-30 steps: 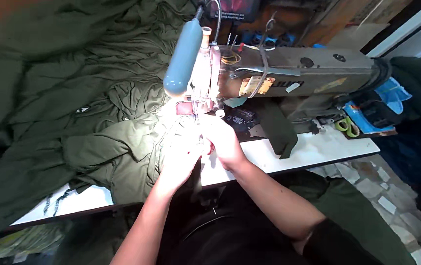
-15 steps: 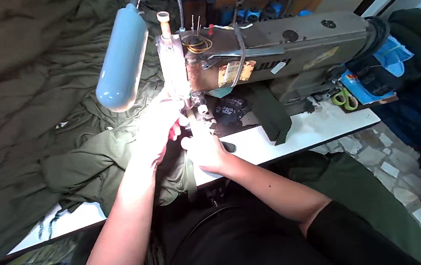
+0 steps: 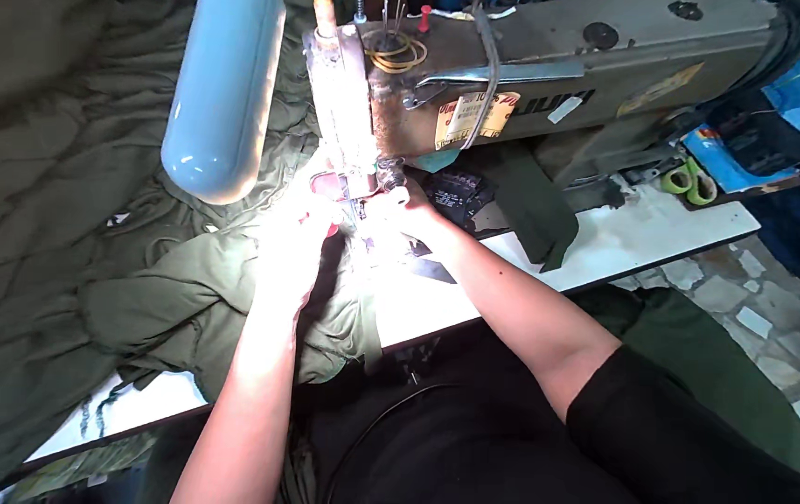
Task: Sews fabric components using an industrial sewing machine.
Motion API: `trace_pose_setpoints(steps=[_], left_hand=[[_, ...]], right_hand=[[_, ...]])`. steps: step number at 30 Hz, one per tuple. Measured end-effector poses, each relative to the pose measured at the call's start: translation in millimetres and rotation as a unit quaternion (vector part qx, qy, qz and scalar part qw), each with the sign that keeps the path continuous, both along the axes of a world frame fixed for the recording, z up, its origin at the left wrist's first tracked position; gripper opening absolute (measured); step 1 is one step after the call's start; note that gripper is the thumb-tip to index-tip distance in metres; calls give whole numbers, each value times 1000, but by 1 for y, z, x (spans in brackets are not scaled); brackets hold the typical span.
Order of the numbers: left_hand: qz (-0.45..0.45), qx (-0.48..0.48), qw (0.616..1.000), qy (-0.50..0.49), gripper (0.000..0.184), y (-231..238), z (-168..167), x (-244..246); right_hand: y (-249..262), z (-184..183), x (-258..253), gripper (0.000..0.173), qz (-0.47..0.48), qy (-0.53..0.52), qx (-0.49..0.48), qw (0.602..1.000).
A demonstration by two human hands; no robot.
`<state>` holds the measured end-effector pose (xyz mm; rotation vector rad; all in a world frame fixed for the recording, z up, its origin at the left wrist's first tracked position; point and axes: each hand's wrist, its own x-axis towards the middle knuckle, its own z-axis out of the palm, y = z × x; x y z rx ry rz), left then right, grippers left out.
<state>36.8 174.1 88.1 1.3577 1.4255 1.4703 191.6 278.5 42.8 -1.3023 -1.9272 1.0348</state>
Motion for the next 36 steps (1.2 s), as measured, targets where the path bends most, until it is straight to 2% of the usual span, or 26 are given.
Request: trace_pose_setpoints(steps=[3,7,10,12,13,15,18,21,24,26,29,32,36], left_hand=[[-5,-13,1000,2,13,-1,-3,-1],[-22,-16,1000,9,11,-3,-8,1],[-19,-44,999,1,20,-3,-9,4],[17,-89,996,-11,20,1,-8,11],[39,-124,991,-6,14,4,-7,15],[41,-202,979,0,18,12,-7,22],[37,-252,967,18,24,28,-8,33],[31,-253,967,-4,21,41,-17,37],[36,-232,972,-4,16,39,-20,41],[13,-211,973,97,18,23,-16,40],[-48,-161,948,272,28,-22,-7,44],[-82,-105,939,318,25,-55,-12,55],[-74,-103,935,332,21,-77,-18,54]], right_hand=[[-7,7,13,24,39,-46,11,998],[-27,17,24,25,66,-94,28,993],[-45,24,26,19,42,-91,-30,994],[-54,21,28,20,51,-87,-39,994],[-60,19,29,21,59,-86,-21,994],[-72,18,30,22,74,-98,22,992],[-94,24,30,22,96,-128,59,985],[-110,13,34,15,127,-139,108,976],[-109,11,41,15,145,-122,74,979],[-92,18,46,16,101,-72,4,992],[-62,17,33,16,-18,40,-15,999],[-46,20,6,25,-57,36,6,998],[-40,10,-24,12,-113,227,-89,963]])
